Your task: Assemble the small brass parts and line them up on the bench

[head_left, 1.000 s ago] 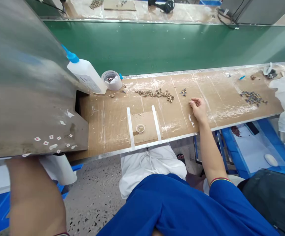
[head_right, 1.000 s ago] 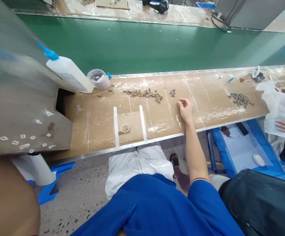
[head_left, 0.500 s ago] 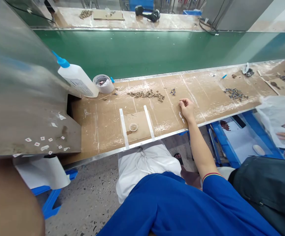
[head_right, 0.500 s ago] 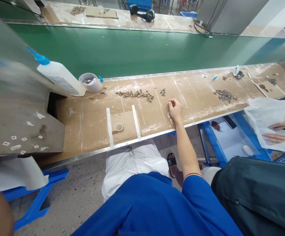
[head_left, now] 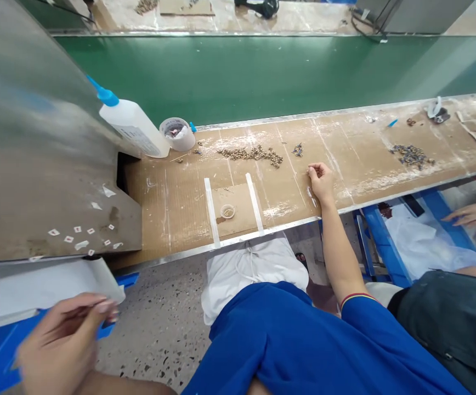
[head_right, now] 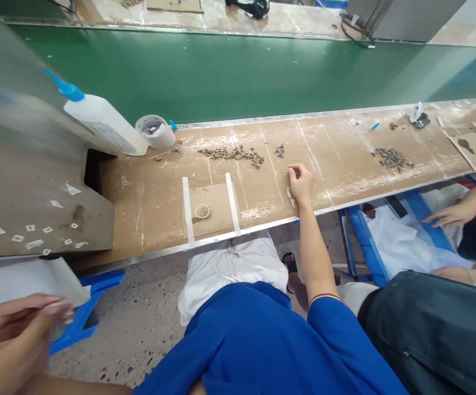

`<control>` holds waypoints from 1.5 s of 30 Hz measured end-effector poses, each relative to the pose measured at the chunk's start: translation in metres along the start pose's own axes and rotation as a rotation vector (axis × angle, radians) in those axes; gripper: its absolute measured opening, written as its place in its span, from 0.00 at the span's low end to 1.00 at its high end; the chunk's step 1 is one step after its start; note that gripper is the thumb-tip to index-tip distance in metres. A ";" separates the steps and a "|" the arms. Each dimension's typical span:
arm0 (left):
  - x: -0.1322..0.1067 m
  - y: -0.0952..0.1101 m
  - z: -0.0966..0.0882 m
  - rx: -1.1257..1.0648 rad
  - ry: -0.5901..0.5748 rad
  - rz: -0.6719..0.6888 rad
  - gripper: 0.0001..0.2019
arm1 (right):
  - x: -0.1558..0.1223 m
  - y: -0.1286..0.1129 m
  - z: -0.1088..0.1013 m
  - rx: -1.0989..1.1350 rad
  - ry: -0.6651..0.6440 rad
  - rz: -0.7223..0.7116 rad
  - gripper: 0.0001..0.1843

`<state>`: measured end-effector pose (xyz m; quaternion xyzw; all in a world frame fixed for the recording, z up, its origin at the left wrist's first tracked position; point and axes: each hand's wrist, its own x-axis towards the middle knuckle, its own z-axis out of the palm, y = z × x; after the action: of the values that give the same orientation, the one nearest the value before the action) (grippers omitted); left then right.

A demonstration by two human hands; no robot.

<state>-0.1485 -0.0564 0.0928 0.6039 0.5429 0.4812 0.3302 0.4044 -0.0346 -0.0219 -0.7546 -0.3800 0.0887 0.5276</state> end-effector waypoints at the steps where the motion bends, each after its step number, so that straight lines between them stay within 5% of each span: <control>1: 0.000 -0.002 0.013 -0.086 -0.039 -0.002 0.07 | 0.000 0.000 0.000 -0.003 0.002 0.001 0.07; 4: 0.002 -0.002 0.055 -0.388 -0.187 -0.078 0.12 | -0.001 0.000 0.000 -0.007 0.011 0.008 0.07; 8: 0.015 -0.006 0.110 -0.528 -0.257 -0.324 0.20 | -0.004 -0.006 -0.001 -0.006 0.041 0.042 0.05; 13: 0.034 -0.026 0.149 -0.739 -0.412 -0.533 0.27 | -0.007 -0.024 -0.002 -0.034 0.080 0.134 0.04; 27: 0.037 -0.043 0.165 -0.744 -0.631 -0.430 0.20 | -0.012 -0.038 0.001 -0.066 0.099 0.130 0.07; 37: 0.038 -0.040 0.169 -0.398 -0.515 -0.103 0.14 | -0.011 -0.031 0.000 -0.064 0.097 0.082 0.05; 45: 0.033 -0.038 0.163 -0.301 -0.429 -0.145 0.10 | -0.013 -0.041 0.003 -0.088 0.106 0.135 0.04</control>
<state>-0.0098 0.0031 0.0131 0.5958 0.4249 0.3928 0.5570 0.3739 -0.0352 0.0091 -0.8046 -0.3033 0.0670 0.5061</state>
